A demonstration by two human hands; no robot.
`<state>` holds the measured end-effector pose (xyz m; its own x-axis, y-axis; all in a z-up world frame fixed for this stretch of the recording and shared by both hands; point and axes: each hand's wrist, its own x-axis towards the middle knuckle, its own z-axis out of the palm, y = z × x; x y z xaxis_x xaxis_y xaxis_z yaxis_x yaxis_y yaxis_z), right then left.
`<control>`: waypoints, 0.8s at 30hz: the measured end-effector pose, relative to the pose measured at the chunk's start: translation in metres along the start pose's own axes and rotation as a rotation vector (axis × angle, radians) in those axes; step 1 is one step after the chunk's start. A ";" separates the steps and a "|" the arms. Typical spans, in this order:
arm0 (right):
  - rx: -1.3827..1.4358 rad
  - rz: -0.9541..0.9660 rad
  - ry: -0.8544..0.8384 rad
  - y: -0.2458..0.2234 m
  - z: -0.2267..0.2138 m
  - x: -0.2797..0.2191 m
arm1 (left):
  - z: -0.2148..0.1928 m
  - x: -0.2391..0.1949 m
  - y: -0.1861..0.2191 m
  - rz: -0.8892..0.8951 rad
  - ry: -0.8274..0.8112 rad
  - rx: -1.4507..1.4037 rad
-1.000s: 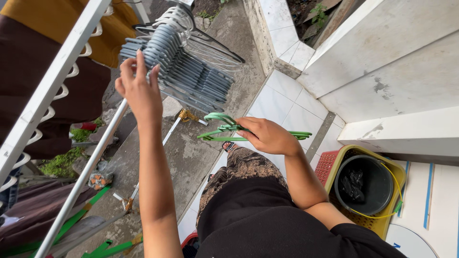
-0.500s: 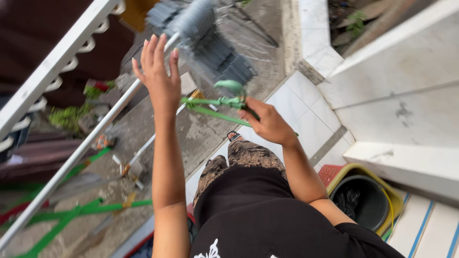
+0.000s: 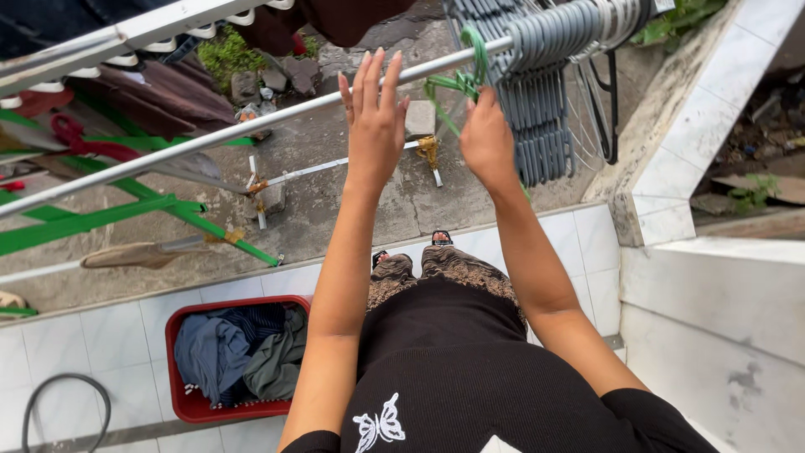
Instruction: The person organizes empty hangers on a drying rack, then picks up wet garments from a red laundry basket, places each on a hanger, and hangs them on the rack. Items handled include pants, shirts, and underwear.
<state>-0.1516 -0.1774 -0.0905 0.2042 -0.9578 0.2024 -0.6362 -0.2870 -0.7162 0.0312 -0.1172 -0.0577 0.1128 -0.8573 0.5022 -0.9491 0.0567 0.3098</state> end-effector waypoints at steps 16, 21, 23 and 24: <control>0.079 -0.200 0.099 0.050 -0.011 -0.003 | 0.004 0.004 0.011 -0.071 -0.004 -0.084; -0.186 -0.460 0.222 0.044 -0.057 -0.005 | 0.001 0.004 0.012 -0.052 0.067 -0.144; -0.052 -0.540 0.241 0.035 -0.065 -0.002 | -0.009 -0.019 0.014 -0.145 0.175 -0.219; 0.097 -0.506 0.191 0.029 -0.066 -0.001 | -0.012 -0.032 0.018 -0.182 0.231 -0.259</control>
<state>-0.2191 -0.1862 -0.0678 0.3224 -0.6892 0.6489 -0.4205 -0.7184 -0.5542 0.0140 -0.0826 -0.0584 0.3635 -0.7292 0.5798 -0.8053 0.0669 0.5891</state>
